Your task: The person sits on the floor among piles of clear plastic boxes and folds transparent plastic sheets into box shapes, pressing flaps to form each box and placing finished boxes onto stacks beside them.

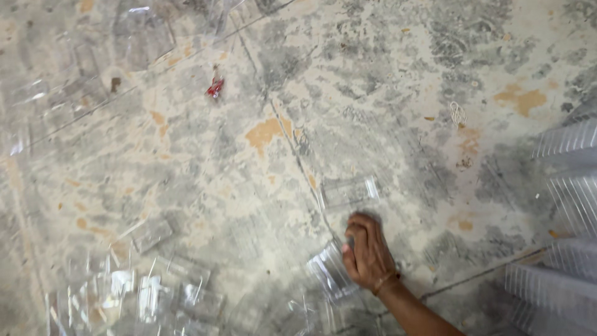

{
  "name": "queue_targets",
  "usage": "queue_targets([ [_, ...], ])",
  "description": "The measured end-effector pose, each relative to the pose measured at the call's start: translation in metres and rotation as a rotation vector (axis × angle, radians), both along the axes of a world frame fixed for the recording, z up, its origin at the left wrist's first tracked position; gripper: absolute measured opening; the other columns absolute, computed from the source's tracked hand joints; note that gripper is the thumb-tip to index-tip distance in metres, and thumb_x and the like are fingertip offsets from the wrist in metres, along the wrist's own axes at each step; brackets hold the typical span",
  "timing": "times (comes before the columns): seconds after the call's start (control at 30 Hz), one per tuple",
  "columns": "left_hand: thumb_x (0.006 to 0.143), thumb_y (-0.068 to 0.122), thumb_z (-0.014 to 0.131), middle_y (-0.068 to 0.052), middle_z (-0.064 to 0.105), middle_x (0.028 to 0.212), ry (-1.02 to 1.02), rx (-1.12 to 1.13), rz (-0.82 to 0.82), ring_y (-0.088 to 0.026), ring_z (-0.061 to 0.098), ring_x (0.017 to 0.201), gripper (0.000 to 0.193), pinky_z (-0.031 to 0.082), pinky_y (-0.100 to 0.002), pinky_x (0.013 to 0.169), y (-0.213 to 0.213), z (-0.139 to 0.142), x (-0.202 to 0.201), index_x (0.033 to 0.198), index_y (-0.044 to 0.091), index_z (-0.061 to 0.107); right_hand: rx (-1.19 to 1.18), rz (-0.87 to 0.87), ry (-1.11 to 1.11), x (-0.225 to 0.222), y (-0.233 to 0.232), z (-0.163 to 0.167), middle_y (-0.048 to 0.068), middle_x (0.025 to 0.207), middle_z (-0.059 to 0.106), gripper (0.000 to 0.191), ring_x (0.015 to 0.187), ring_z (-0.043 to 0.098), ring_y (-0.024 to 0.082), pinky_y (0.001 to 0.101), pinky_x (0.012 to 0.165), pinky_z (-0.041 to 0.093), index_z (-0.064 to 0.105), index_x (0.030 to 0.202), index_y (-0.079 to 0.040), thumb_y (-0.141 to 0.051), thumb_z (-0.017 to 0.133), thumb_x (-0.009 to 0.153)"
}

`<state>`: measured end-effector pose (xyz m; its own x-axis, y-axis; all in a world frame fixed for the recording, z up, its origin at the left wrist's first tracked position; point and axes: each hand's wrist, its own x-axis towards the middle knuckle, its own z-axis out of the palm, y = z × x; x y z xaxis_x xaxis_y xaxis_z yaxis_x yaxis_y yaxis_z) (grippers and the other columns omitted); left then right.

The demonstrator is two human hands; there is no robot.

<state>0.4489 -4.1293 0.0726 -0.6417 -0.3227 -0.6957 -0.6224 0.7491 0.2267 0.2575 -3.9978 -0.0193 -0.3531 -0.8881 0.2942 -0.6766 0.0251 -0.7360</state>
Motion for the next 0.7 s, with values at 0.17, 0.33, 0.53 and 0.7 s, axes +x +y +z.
queue_targets([
  [0.17, 0.088, 0.037, 0.068, -0.012, 0.039, 0.150, 0.171, 0.110, -0.050, -0.045, 0.040, 0.136, 0.060, 0.044, -0.063, 0.101, 0.027, 0.069, -0.041, 0.144, 0.030, 0.047, -0.023, -0.008, 0.034, 0.004, 0.001, -0.007, 0.026, 0.124, 0.048, 0.028, 0.120, 0.050, 0.045, 0.0525, 0.107, 0.042, 0.050, 0.112, 0.002, -0.010, 0.056, 0.087],
  [0.33, 0.087, 0.046, 0.072, -0.007, 0.021, 0.165, 0.137, -0.333, 0.151, -0.048, 0.024, 0.148, 0.068, 0.031, -0.078, 0.103, 0.009, 0.061, -0.101, 0.147, 0.036, 0.040, 0.122, -0.006, 0.266, 0.006, -0.003, -0.023, 0.021, 0.117, 0.049, 0.017, 0.121, 0.051, 0.041, 0.0504, 0.109, 0.045, 0.049, 0.107, 0.001, -0.003, 0.054, 0.092],
  [0.53, 0.090, 0.039, 0.064, -0.001, 0.024, 0.163, 0.110, -0.230, 0.467, -0.037, 0.035, 0.146, 0.063, 0.040, -0.071, 0.104, 0.043, -0.051, 0.006, 0.148, 0.034, 0.038, -0.308, 0.022, -0.053, 0.006, -0.013, -0.004, 0.027, 0.128, 0.047, 0.045, 0.117, 0.052, 0.044, 0.0501, 0.103, 0.045, 0.050, 0.131, 0.004, 0.001, 0.055, 0.086],
  [0.7, 0.106, 0.044, 0.046, -0.023, 0.044, 0.150, 0.200, -0.248, 0.719, -0.043, 0.061, 0.119, 0.044, 0.052, -0.050, 0.101, 0.165, -0.019, 0.079, 0.138, 0.014, 0.049, -0.215, 0.140, -0.053, 0.027, 0.019, 0.020, 0.016, 0.127, 0.055, 0.043, 0.119, 0.055, 0.038, 0.0464, 0.103, 0.047, 0.062, 0.125, -0.009, -0.001, 0.060, 0.083],
])
